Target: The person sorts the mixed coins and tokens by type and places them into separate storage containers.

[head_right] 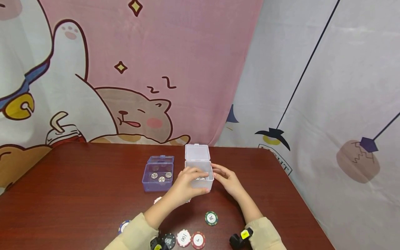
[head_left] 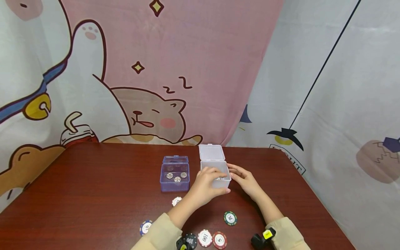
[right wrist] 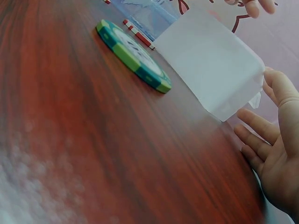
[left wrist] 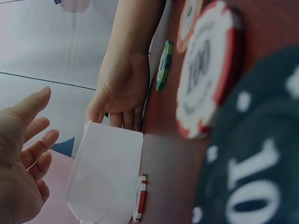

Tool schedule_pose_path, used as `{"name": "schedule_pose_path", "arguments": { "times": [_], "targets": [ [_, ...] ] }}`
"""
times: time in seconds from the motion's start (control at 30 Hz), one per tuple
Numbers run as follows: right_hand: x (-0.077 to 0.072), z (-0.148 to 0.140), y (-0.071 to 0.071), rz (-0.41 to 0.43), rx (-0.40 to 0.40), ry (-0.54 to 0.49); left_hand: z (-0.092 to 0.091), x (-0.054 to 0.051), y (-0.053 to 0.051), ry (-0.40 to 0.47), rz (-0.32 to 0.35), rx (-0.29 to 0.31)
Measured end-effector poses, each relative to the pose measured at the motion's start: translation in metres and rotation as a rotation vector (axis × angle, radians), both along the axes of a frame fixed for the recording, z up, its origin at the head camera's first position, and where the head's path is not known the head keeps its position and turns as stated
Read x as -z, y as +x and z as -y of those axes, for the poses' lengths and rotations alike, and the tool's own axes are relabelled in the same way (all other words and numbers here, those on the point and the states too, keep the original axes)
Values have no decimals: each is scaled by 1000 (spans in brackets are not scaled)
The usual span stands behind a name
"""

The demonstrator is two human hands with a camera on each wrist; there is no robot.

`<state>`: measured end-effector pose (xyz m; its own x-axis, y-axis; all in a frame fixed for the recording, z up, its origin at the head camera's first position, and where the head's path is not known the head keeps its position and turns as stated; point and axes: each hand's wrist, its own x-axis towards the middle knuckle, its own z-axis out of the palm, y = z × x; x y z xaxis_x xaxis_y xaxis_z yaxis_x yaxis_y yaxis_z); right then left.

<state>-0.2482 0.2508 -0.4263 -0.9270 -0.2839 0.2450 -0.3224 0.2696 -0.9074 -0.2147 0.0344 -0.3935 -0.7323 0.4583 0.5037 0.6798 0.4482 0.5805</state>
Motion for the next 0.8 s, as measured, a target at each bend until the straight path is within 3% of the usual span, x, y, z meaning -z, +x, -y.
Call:
{"name": "schedule_pose_path", "arguments": {
  "times": [0.37, 0.67, 0.8],
  "targets": [
    [-1, 0, 0, 5, 9, 10, -2, 7, 8, -45, 19, 67],
    [-1, 1, 1, 18, -5, -22, -6, 19, 11, -49, 147, 175],
    [-1, 1, 0, 6, -10, -26, -8, 24, 11, -72, 110, 221]
  ]
}}
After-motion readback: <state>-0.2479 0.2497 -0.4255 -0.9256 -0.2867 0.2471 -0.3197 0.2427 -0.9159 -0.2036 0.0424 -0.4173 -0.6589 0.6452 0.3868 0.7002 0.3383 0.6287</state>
